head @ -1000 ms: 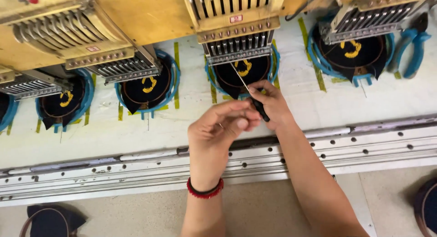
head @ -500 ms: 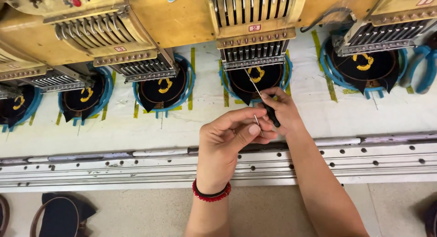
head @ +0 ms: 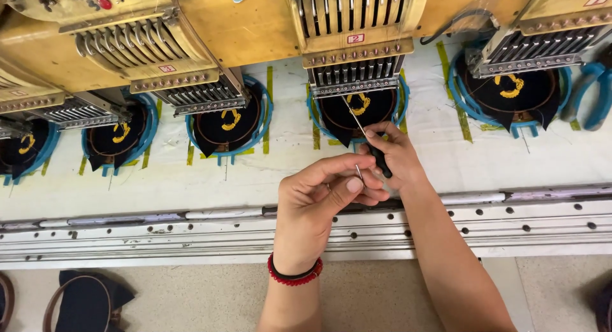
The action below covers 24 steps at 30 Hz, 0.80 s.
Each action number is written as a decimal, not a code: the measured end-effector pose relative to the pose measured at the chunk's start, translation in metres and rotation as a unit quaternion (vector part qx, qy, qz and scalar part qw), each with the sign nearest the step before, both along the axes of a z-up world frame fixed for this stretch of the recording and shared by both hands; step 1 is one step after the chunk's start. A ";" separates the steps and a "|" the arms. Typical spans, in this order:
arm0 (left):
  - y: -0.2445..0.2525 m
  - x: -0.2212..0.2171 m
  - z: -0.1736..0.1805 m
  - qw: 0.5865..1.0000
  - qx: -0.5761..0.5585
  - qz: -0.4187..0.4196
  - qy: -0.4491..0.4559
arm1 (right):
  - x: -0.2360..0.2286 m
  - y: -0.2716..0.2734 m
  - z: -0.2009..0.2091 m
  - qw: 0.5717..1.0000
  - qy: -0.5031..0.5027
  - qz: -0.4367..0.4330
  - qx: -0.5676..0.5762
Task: Operating an industrial embroidery machine, including threading needles, preparing fabric in embroidery hoops, and trimming excess threads.
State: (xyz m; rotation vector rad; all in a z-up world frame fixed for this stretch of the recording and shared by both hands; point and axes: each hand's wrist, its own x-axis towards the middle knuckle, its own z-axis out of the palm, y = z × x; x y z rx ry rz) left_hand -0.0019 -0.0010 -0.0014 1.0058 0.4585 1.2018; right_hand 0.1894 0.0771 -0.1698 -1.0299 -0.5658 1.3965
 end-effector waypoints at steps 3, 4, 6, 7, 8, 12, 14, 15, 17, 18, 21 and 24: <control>0.000 0.001 0.000 1.000 -0.004 -0.001 -0.003 | 0.002 0.002 -0.009 1.000 -0.002 -0.002 0.001; -0.001 0.001 -0.001 1.000 -0.005 -0.001 -0.003 | 0.001 0.002 -0.010 1.000 -0.002 -0.002 0.001; -0.001 0.001 -0.001 1.000 -0.007 -0.005 -0.005 | 0.001 0.002 -0.011 1.000 0.006 -0.002 0.003; -0.001 0.001 0.000 1.000 -0.007 -0.005 -0.005 | 0.001 0.002 -0.012 1.000 0.006 -0.002 0.003; -0.001 0.001 0.000 1.000 -0.006 -0.005 -0.006 | 0.001 0.002 -0.012 1.000 0.009 -0.003 0.003; -0.002 0.001 -0.001 1.000 -0.003 -0.005 -0.003 | 0.002 0.003 -0.017 1.000 0.011 -0.001 0.009; -0.002 0.002 0.002 1.000 -0.002 -0.002 0.003 | 0.002 0.005 -0.017 1.000 0.011 -0.002 0.005; -0.003 0.001 0.003 1.000 0.000 0.000 0.009 | 0.002 0.005 -0.017 1.000 0.011 -0.003 0.003; -0.003 0.001 0.005 1.000 0.002 0.003 0.012 | 0.001 0.004 -0.014 1.000 0.011 -0.004 0.000; -0.004 0.001 0.006 1.000 0.004 0.006 0.015 | 0.001 0.003 -0.013 1.000 0.012 -0.006 -0.002; -0.004 0.002 0.006 1.000 0.003 0.007 0.015 | 0.000 0.001 -0.006 1.000 0.006 -0.007 -0.003; -0.005 0.001 0.007 1.000 0.007 0.007 0.014 | -0.001 0.001 -0.007 1.000 0.000 -0.012 -0.009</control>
